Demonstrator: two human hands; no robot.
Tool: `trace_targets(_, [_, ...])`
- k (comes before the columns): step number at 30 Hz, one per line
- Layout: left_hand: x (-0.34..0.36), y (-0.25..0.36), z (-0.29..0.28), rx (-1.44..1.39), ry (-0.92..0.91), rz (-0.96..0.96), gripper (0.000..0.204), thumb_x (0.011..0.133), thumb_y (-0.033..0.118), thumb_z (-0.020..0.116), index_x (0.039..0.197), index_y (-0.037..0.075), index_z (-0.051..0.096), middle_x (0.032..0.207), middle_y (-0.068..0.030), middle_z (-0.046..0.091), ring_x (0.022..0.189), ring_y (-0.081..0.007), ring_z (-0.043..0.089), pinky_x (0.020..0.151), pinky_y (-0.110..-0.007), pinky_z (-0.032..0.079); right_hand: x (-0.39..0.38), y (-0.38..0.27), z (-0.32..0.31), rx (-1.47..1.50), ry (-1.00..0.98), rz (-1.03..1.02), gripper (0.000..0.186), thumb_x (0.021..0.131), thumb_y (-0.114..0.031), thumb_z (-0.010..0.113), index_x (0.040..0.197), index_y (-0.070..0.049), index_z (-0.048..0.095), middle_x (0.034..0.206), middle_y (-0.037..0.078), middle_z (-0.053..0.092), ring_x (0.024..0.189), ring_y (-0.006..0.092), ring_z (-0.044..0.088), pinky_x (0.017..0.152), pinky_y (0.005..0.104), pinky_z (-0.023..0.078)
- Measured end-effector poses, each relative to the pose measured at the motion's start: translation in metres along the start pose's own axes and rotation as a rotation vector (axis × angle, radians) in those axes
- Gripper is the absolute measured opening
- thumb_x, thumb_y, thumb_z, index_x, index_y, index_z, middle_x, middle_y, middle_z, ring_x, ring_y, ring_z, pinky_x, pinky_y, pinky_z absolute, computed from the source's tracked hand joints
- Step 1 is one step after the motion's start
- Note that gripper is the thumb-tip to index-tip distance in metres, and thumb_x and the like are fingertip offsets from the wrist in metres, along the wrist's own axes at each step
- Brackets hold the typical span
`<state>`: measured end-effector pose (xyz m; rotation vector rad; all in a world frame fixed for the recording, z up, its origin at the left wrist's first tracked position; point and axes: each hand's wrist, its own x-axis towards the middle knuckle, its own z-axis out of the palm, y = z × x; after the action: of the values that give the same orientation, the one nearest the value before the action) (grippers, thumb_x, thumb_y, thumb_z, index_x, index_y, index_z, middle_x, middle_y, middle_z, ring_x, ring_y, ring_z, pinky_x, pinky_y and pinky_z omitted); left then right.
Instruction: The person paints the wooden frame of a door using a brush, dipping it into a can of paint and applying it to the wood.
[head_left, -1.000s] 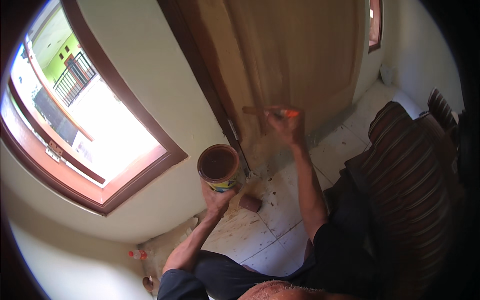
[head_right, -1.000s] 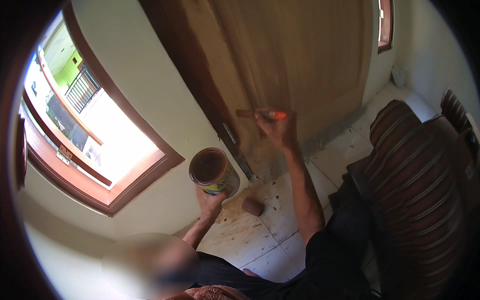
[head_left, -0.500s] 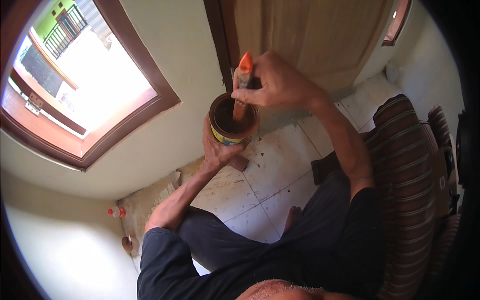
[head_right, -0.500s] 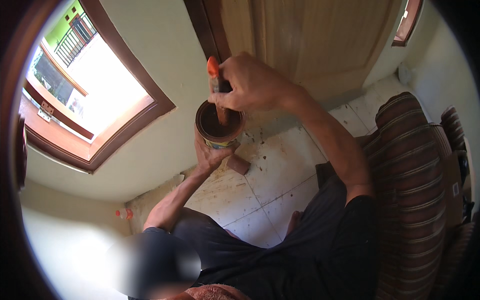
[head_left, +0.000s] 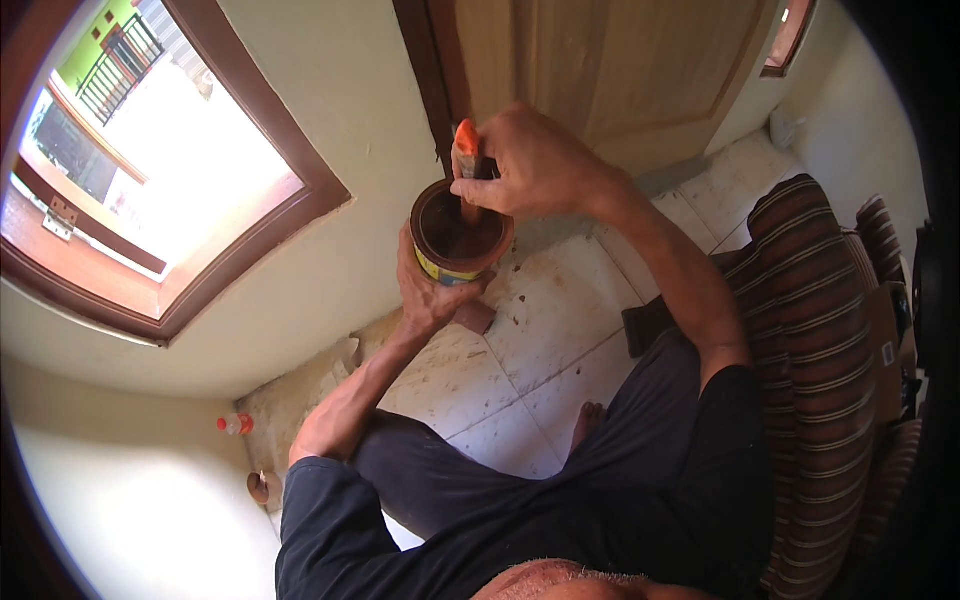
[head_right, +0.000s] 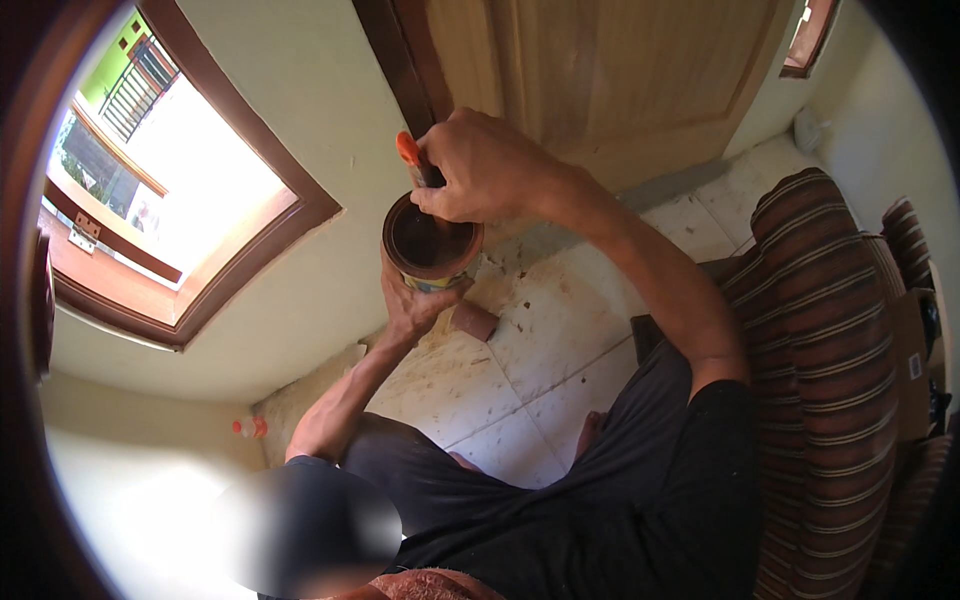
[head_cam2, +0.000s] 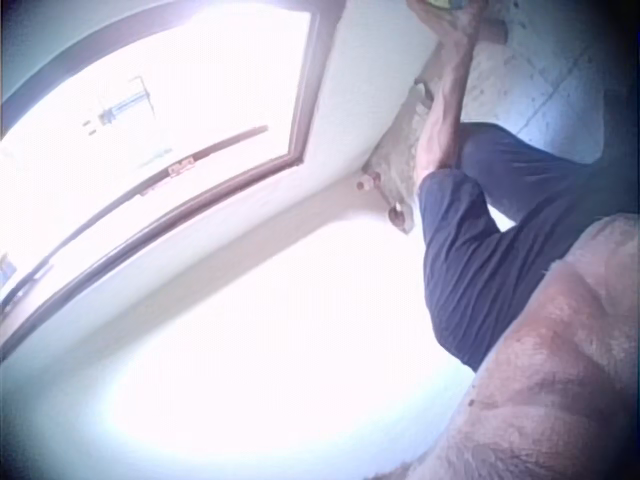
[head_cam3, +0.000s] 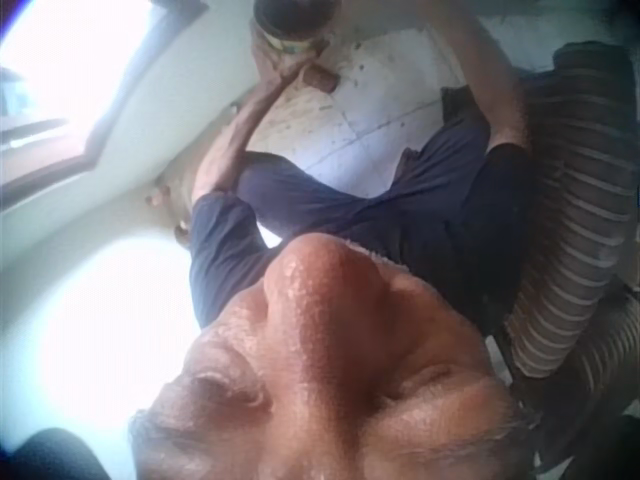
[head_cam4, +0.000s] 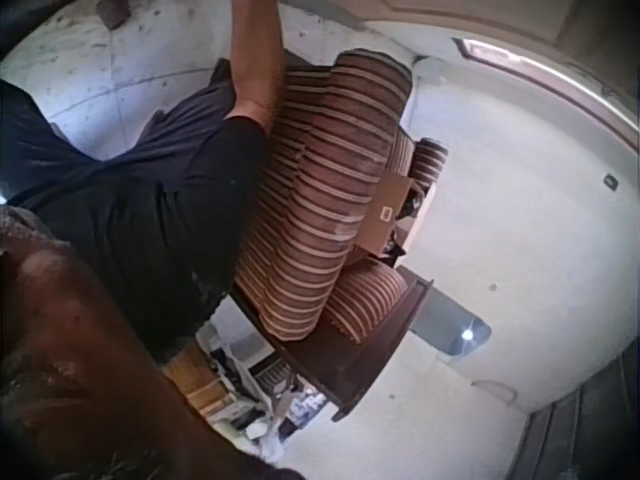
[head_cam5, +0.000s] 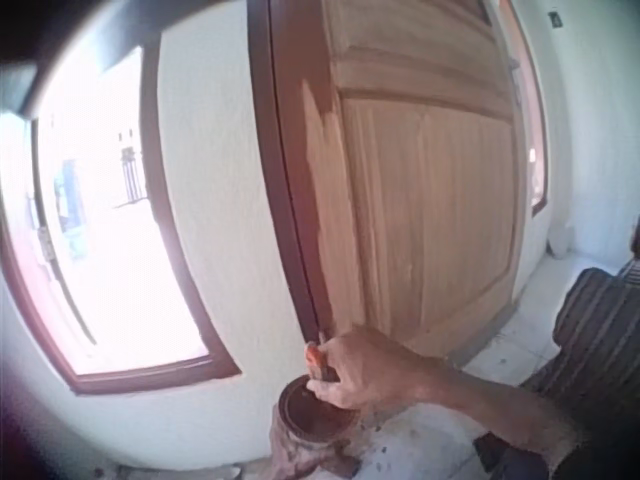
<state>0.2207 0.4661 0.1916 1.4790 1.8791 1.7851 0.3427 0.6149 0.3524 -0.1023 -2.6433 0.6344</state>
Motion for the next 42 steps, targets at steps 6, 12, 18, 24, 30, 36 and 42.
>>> trace_targets(6, [0.001,-0.010,0.002,-0.040,0.007,0.022,0.097,0.051,0.022,0.088,0.135,0.003,0.042,0.123,-0.0145,0.055,0.112,-0.0272,0.057,0.097,-0.040,0.045,-0.006,-0.003,0.000,-0.115,-0.012,-0.044,0.017,0.076,-0.022,0.071,0.076,-0.005,0.068,0.063,0.014,0.063,0.060,0.0320,0.064,0.060,0.0393,0.049])
trace_targets(12, [0.003,-0.010,0.006,-0.071,-0.014,-0.018,0.099,0.051,0.021,0.088,0.136,0.001,0.040,0.122,-0.0144,0.057,0.112,-0.0278,0.057,0.098,-0.040,0.045,-0.002,0.003,0.018,-0.153,-0.052,-0.038,0.018,0.076,-0.023,0.072,0.075,-0.005,0.068,0.062,0.014,0.062,0.061,0.0332,0.064,0.060,0.0408,0.049])
trace_targets(18, [0.006,-0.019,0.007,-0.001,-0.024,0.097,0.098,0.052,0.028,0.087,0.134,0.004,0.039,0.121,-0.0151,0.056,0.111,-0.0288,0.056,0.094,-0.041,0.046,-0.001,0.002,-0.002,-0.061,0.098,-0.008,0.019,0.075,-0.022,0.071,0.072,-0.004,0.066,0.059,0.014,0.061,0.055,0.0336,0.060,0.056,0.0416,0.048])
trace_targets(24, [0.003,-0.010,0.016,-0.034,-0.021,-0.036,0.093,0.051,0.027,0.086,0.130,0.002,0.042,0.117,-0.0145,0.057,0.106,-0.0273,0.058,0.092,-0.038,0.046,-0.017,-0.004,-0.019,-0.247,0.198,-0.086,0.018,0.074,-0.018,0.067,0.070,-0.001,0.063,0.059,0.016,0.059,0.057,0.0329,0.059,0.058,0.0426,0.046])
trace_targets(30, [-0.002,-0.006,0.014,-0.043,-0.015,-0.124,0.083,0.058,0.022,0.086,0.126,0.000,0.044,0.115,-0.0132,0.057,0.102,-0.0246,0.057,0.090,-0.036,0.046,-0.023,-0.018,-0.026,-0.013,0.006,-0.041,0.024,0.076,-0.020,0.068,0.069,0.000,0.058,0.059,0.014,0.056,0.054,0.0281,0.054,0.056,0.0402,0.042])
trace_targets(36, [0.001,-0.002,0.023,-0.047,-0.015,-0.047,0.071,0.061,0.019,0.085,0.120,-0.003,0.051,0.110,-0.0124,0.061,0.098,-0.0231,0.059,0.089,-0.036,0.047,-0.031,-0.009,-0.029,0.226,0.068,-0.088,0.028,0.076,-0.023,0.070,0.070,0.003,0.061,0.052,0.010,0.049,0.046,0.0214,0.045,0.049,0.0382,0.038])
trace_targets(42, [0.001,-0.028,0.009,0.005,-0.061,-0.079,0.087,0.055,0.028,0.087,0.125,-0.002,0.045,0.117,-0.0162,0.056,0.106,-0.0275,0.056,0.092,-0.040,0.045,-0.015,0.024,-0.022,-0.021,0.057,0.071,0.022,0.079,-0.019,0.070,0.075,0.001,0.064,0.061,0.010,0.058,0.054,0.0182,0.055,0.054,0.0313,0.043])
